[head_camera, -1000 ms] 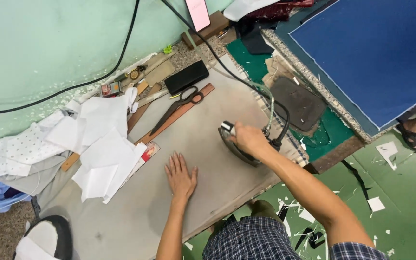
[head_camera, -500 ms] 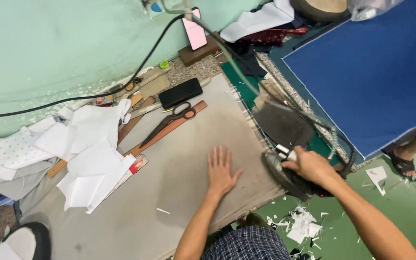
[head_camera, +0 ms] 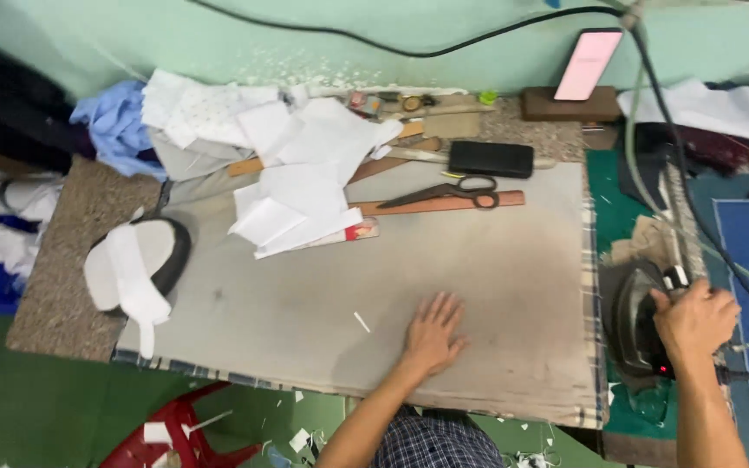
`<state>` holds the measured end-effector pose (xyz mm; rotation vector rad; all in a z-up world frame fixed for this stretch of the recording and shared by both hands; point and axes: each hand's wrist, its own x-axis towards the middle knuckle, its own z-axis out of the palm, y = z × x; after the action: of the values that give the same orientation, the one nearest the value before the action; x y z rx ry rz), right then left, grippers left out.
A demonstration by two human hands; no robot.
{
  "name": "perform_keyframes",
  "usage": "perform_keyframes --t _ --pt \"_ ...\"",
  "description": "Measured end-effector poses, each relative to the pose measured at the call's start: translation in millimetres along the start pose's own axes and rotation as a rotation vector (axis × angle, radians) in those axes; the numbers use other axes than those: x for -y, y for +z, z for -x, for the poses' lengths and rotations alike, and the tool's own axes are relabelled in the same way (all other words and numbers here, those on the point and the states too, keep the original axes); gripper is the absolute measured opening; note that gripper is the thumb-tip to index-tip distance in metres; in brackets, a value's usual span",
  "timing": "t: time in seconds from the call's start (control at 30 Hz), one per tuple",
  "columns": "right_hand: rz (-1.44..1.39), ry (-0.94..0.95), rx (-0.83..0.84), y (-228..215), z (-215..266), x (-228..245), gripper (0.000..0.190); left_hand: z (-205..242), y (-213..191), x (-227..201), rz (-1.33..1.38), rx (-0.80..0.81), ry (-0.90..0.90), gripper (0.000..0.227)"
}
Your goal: The person cuts white fabric pieces with shears, then irons a piece on a worktable. They measure and mark the fabric with a ruler and pencil, then cut along the marked line. The workspace contains scattered fabric scraps and tools.
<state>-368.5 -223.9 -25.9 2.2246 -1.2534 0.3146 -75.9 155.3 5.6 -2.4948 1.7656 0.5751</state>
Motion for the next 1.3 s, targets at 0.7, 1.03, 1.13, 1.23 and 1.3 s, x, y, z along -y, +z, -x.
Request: perform_keyframes --t 0.7,1.03,1.13,1.23,1.3 --pt "-1.075 -0.548 -0.025 -185 38 528 0.045 382 166 346 -0.149 -0.989 -0.845 0.065" --pt "-0.902 -0.521 0.371 -232 -11 694 0.073 266 10 349 0.139 -1.013 -0.026 0.042" --pt "-0.873 -0.535 0.359 -228 10 694 0.014 249 2 349 0.256 -0.929 0.017 0.043" --pt "-0.912 -0.548 0.360 -236 36 675 0.027 233 4 355 0.345 -0.865 0.006 0.042" --pt "-1.167 -0.568 0.188 -270 55 640 0.022 226 8 358 0.485 -0.932 -0.127 0.050"
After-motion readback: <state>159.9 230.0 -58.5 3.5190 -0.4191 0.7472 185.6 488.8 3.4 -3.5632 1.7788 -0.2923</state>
